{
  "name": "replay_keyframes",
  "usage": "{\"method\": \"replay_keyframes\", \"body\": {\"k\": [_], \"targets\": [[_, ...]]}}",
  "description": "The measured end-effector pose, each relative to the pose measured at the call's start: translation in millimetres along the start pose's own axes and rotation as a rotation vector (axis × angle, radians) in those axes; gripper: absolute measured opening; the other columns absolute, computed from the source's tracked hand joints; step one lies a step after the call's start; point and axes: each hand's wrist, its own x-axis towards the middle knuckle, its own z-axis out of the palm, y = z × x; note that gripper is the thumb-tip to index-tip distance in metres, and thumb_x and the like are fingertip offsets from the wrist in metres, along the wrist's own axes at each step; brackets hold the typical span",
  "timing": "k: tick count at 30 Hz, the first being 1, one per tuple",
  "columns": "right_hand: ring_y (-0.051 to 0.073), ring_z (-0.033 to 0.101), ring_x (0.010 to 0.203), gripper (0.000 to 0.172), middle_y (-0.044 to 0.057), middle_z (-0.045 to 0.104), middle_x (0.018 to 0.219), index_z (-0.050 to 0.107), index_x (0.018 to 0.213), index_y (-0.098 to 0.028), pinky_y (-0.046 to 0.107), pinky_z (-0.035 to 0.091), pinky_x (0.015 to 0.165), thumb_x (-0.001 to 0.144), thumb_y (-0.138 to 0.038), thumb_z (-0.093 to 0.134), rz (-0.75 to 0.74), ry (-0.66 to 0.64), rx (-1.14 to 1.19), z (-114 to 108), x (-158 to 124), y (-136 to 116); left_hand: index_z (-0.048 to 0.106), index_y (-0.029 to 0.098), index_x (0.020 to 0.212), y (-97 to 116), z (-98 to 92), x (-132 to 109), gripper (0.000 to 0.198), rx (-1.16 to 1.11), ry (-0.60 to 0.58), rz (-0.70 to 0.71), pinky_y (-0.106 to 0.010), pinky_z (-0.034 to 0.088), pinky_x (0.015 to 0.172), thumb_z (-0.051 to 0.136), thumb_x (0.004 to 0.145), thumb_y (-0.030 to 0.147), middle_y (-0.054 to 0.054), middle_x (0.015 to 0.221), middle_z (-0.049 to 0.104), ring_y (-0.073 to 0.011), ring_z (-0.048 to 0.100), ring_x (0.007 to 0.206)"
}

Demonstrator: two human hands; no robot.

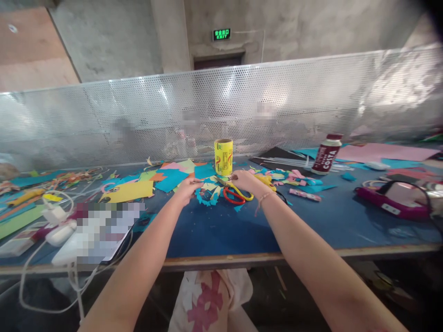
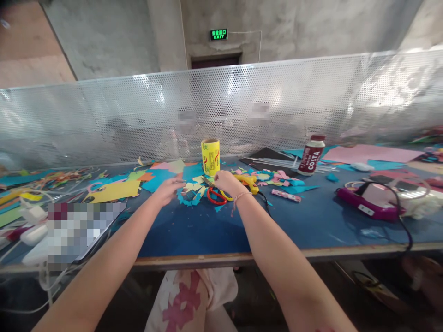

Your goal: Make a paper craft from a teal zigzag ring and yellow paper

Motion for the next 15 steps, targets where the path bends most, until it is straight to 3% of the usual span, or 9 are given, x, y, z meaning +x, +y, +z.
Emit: {"method": "replay_keyframes", "body": {"k": [4, 7, 9, 12, 15], "targets": [[0.019, 0.06, 0.072, 0.015, 0.007, 0.067, 0.076, 0.065, 0.072, -0.017, 0.025, 0.04, 0.064, 0.063, -0.012, 0.053, 0.001, -0.071, -0.055, -7.4, -1.0, 8.5, 0.058, 0.016, 0.064, -1.2, -5.2, 2.8, 0.016, 0.319, 0.029, 0.079, -0.024, 0.041, 0.05, 0.071, 0.056, 0.022, -0.001, 0.054, 0.059, -0.0147, 0.058, 0.05], [0.017, 0.055, 0.056, 0.005, 0.003, 0.063, 0.061, 0.061, 0.061, -0.019, 0.026, 0.038, 0.054, 0.061, -0.023, 0.062, -0.032, -0.24, -0.029, -7.6, -4.4, 4.6, 0.059, 0.017, 0.054, -3.0, -9.1, 6.0, 0.012, 0.549, 0.082, 0.198, -0.025, 0.04, 0.053, 0.07, 0.053, 0.017, -0.002, 0.049, 0.058, -0.0165, 0.057, 0.052], [0.015, 0.052, 0.05, 0.017, 0.002, 0.059, 0.056, 0.058, 0.057, -0.019, 0.026, 0.036, 0.049, 0.057, -0.034, 0.067, -0.056, -0.32, -0.032, -3.2, -7.4, -0.4, 0.059, 0.019, 0.053, -4.3, -11.1, 7.7, 0.012, 0.628, 0.134, 0.247, -0.025, 0.04, 0.057, 0.07, 0.051, 0.014, -0.003, 0.051, 0.059, -0.0186, 0.058, 0.058], [0.016, 0.053, 0.056, 0.023, 0.003, 0.06, 0.063, 0.059, 0.064, -0.018, 0.025, 0.036, 0.051, 0.053, -0.037, 0.07, -0.119, -0.256, -0.041, 7.0, -11.3, -8.1, 0.06, 0.02, 0.054, -5.8, -13.4, 9.8, 0.014, 0.66, 0.195, 0.289, -0.026, 0.041, 0.064, 0.069, 0.049, 0.01, -0.004, 0.059, 0.062, -0.0205, 0.059, 0.067], [0.02, 0.057, 0.071, 0.024, 0.008, 0.062, 0.081, 0.062, 0.081, -0.017, 0.025, 0.04, 0.058, 0.061, -0.03, 0.063, -0.22, -0.175, -0.106, 15.8, -15.3, -17.4, 0.06, 0.02, 0.055, -6.8, -15.3, 12.8, 0.016, 0.615, 0.234, 0.306, -0.027, 0.041, 0.071, 0.065, 0.05, 0.006, -0.004, 0.064, 0.063, -0.0207, 0.058, 0.072]]}}
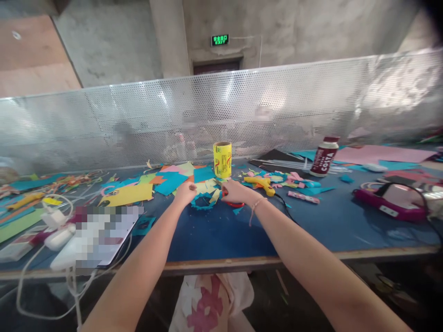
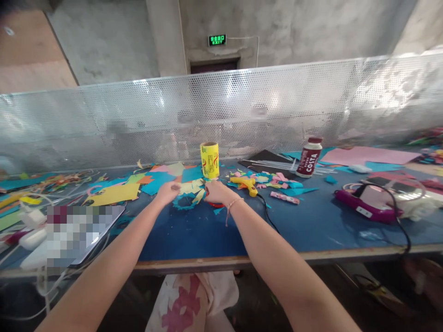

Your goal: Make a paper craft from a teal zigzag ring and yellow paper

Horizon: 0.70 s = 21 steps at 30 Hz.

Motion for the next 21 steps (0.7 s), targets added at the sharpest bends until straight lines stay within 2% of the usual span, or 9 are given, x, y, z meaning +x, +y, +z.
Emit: {"method": "replay_keyframes", "body": {"k": [3, 8, 14, 17, 21], "targets": [[0.025, 0.056, 0.084, 0.025, 0.014, 0.06, 0.094, 0.064, 0.087, -0.013, 0.029, 0.042, 0.064, 0.067, -0.023, 0.053, -0.021, 0.025, -0.171, 3.5, -2.0, -14.1, 0.059, 0.02, 0.058, -1.4, -0.1, 2.8, 0.016, -0.051, 0.066, 0.005, -0.029, 0.041, 0.076, 0.061, 0.054, 0.005, -0.004, 0.069, 0.062, -0.0193, 0.056, 0.073], [0.03, 0.055, 0.091, 0.022, 0.017, 0.063, 0.087, 0.067, 0.082, -0.011, 0.035, 0.042, 0.071, 0.068, -0.016, 0.051, -0.026, 0.009, -0.384, 4.0, -4.3, -37.9, 0.057, 0.021, 0.06, 0.7, -0.1, 2.3, 0.012, -0.048, 0.097, 0.025, -0.03, 0.04, 0.077, 0.06, 0.058, 0.009, -0.005, 0.072, 0.061, -0.0192, 0.055, 0.072], [0.026, 0.061, 0.083, 0.025, 0.018, 0.065, 0.084, 0.068, 0.082, -0.01, 0.033, 0.042, 0.068, 0.071, -0.004, 0.046, -0.009, -0.018, -0.392, 4.1, -1.9, -48.1, 0.057, 0.02, 0.062, 4.5, -0.4, -1.7, 0.008, -0.011, 0.086, 0.045, -0.03, 0.041, 0.075, 0.059, 0.061, 0.012, -0.005, 0.075, 0.062, -0.0206, 0.056, 0.077], [0.026, 0.061, 0.082, 0.022, 0.018, 0.065, 0.082, 0.067, 0.08, -0.009, 0.033, 0.042, 0.068, 0.071, -0.007, 0.047, 0.001, 0.005, -0.379, 3.9, -1.0, -45.6, 0.058, 0.02, 0.065, 6.2, -0.8, -2.8, 0.006, 0.031, 0.076, 0.053, -0.03, 0.041, 0.075, 0.057, 0.063, 0.014, -0.006, 0.079, 0.063, -0.0205, 0.057, 0.079], [0.024, 0.061, 0.077, 0.02, 0.016, 0.064, 0.083, 0.064, 0.081, -0.01, 0.029, 0.042, 0.063, 0.074, -0.017, 0.048, 0.052, 0.078, -0.306, 1.0, -0.8, -39.9, 0.058, 0.019, 0.07, 10.1, 0.9, -5.0, 0.005, 0.06, 0.006, 0.059, -0.029, 0.042, 0.074, 0.055, 0.065, 0.017, -0.006, 0.08, 0.064, -0.0187, 0.058, 0.08]]}}
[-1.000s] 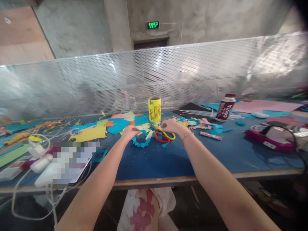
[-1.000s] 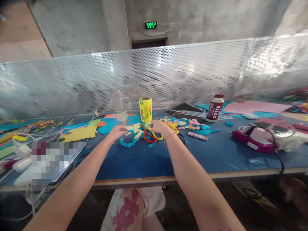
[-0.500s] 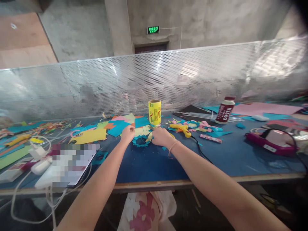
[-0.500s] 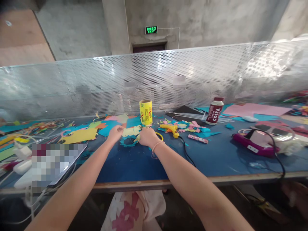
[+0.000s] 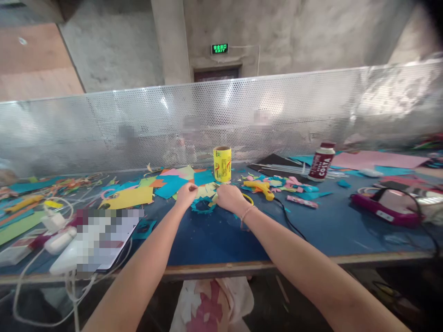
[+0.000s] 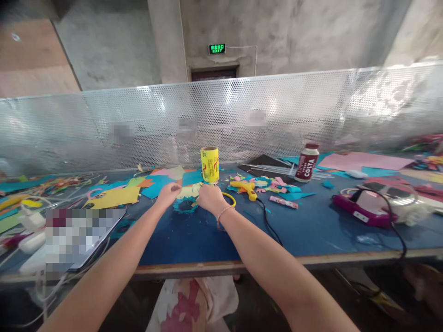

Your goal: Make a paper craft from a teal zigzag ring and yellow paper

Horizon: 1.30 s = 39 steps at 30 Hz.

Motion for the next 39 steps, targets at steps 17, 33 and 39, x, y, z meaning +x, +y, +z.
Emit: {"method": "replay_keyframes", "body": {"k": [17, 33, 39], "targets": [[0.01, 0.056, 0.053, 0.013, 0.002, 0.06, 0.073, 0.058, 0.08, -0.015, 0.024, 0.049, 0.054, 0.07, -0.019, 0.051, 0.268, 0.296, 1.189, 5.1, 17.5, 17.3, 0.064, 0.017, 0.07, 4.3, 5.5, -1.3, 0.038, -0.238, -0.155, 0.093, -0.026, 0.04, 0.065, 0.048, 0.072, 0.052, -0.005, 0.073, 0.065, -0.0175, 0.057, 0.071], [0.012, 0.057, 0.073, 0.021, 0.003, 0.054, 0.086, 0.054, 0.086, -0.017, 0.026, 0.055, 0.06, 0.066, -0.011, 0.05, 0.147, 0.196, 1.411, 1.5, 11.8, 6.5, 0.062, 0.016, 0.075, 17.6, 1.8, -8.7, 0.028, -0.211, -0.104, 0.178, -0.028, 0.043, 0.066, 0.056, 0.07, 0.042, -0.005, 0.072, 0.063, -0.0186, 0.058, 0.072], [0.01, 0.057, 0.069, 0.017, 0.0, 0.055, 0.078, 0.053, 0.081, -0.016, 0.025, 0.054, 0.063, 0.065, -0.01, 0.052, 0.108, 0.168, 1.441, 0.9, 10.9, 5.4, 0.06, 0.015, 0.069, 17.2, 3.1, -8.5, 0.018, -0.312, -0.163, 0.147, -0.027, 0.044, 0.06, 0.061, 0.067, 0.033, -0.002, 0.062, 0.059, -0.0157, 0.056, 0.063]]}}
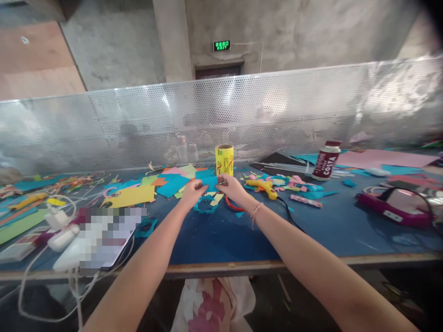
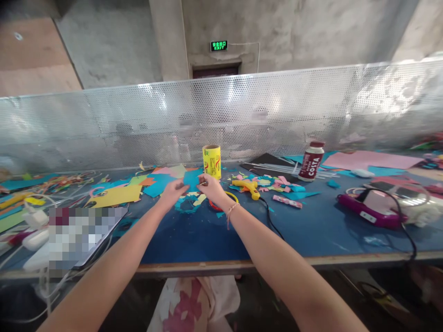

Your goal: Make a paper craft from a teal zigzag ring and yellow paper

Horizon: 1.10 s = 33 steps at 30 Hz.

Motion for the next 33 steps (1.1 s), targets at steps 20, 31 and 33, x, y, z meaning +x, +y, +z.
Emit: {"method": "replay_keyframes", "body": {"k": [20, 31, 33], "targets": [[0.013, 0.06, 0.073, 0.031, 0.004, 0.062, 0.08, 0.058, 0.099, -0.014, 0.028, 0.052, 0.067, 0.068, -0.013, 0.055, -0.119, 0.132, -0.204, -5.1, 2.3, 2.0, 0.053, 0.014, 0.06, 11.5, 1.4, -5.7, 0.019, -0.338, 0.007, -0.208, -0.028, 0.047, 0.059, 0.064, 0.062, 0.03, 0.0, 0.051, 0.055, -0.0131, 0.056, 0.052], [0.015, 0.056, 0.088, 0.032, 0.005, 0.06, 0.093, 0.065, 0.097, -0.025, 0.032, 0.047, 0.082, 0.079, -0.01, 0.043, -0.675, -0.006, -0.589, -9.2, -2.9, 5.9, 0.056, 0.013, 0.071, 8.3, 3.9, -5.0, 0.01, -0.641, -0.006, -0.306, -0.03, 0.05, 0.066, 0.062, 0.068, 0.02, -0.002, 0.059, 0.06, -0.0146, 0.062, 0.06], [0.015, 0.056, 0.09, 0.032, 0.006, 0.059, 0.095, 0.066, 0.097, -0.024, 0.032, 0.047, 0.082, 0.08, -0.009, 0.042, -0.708, -0.024, -0.606, -9.9, -3.4, 5.9, 0.056, 0.014, 0.071, 9.0, 3.8, -4.9, 0.009, -0.673, 0.005, -0.314, -0.03, 0.05, 0.064, 0.062, 0.068, 0.02, -0.002, 0.06, 0.06, -0.0157, 0.063, 0.061]]}}
